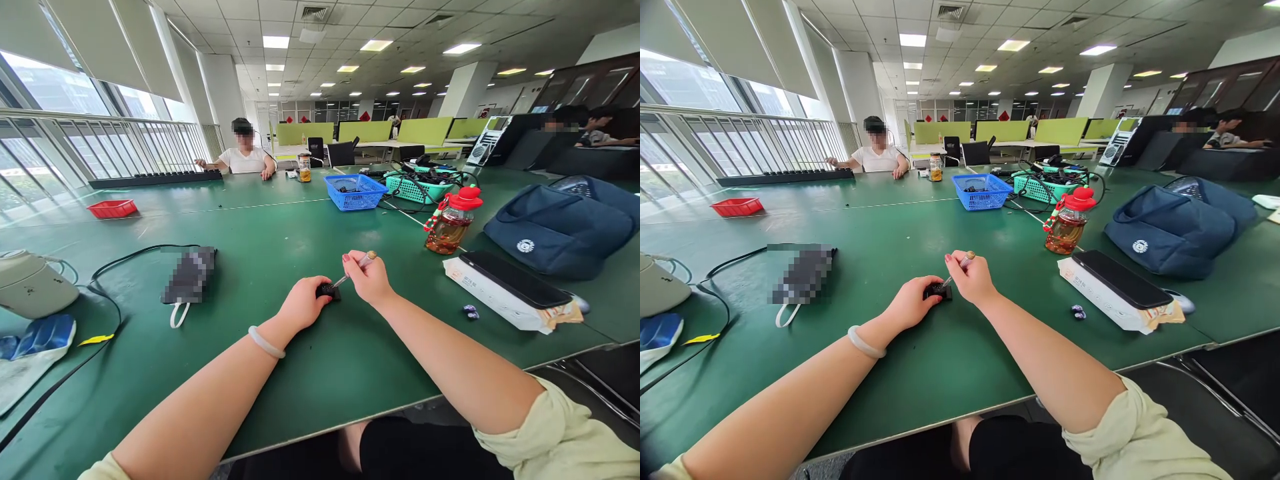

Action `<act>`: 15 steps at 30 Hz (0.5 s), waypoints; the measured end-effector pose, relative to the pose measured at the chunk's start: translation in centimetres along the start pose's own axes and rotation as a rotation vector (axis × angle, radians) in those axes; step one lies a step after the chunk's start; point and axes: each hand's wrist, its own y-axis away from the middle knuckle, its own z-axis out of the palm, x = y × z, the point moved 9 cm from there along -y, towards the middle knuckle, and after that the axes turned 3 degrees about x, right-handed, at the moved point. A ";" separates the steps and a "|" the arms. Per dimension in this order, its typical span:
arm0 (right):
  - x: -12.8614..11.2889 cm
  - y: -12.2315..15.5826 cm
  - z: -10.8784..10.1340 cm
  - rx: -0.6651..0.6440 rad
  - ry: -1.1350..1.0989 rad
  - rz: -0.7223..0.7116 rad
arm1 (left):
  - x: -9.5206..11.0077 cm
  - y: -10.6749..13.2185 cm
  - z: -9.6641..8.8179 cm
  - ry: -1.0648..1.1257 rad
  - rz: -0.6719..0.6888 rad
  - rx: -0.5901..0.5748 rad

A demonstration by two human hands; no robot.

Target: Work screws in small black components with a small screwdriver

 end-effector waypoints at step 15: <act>1.9 0.4 1.1 -0.110 0.107 0.110 | -0.6 -0.1 0.3 -0.001 -0.046 -0.032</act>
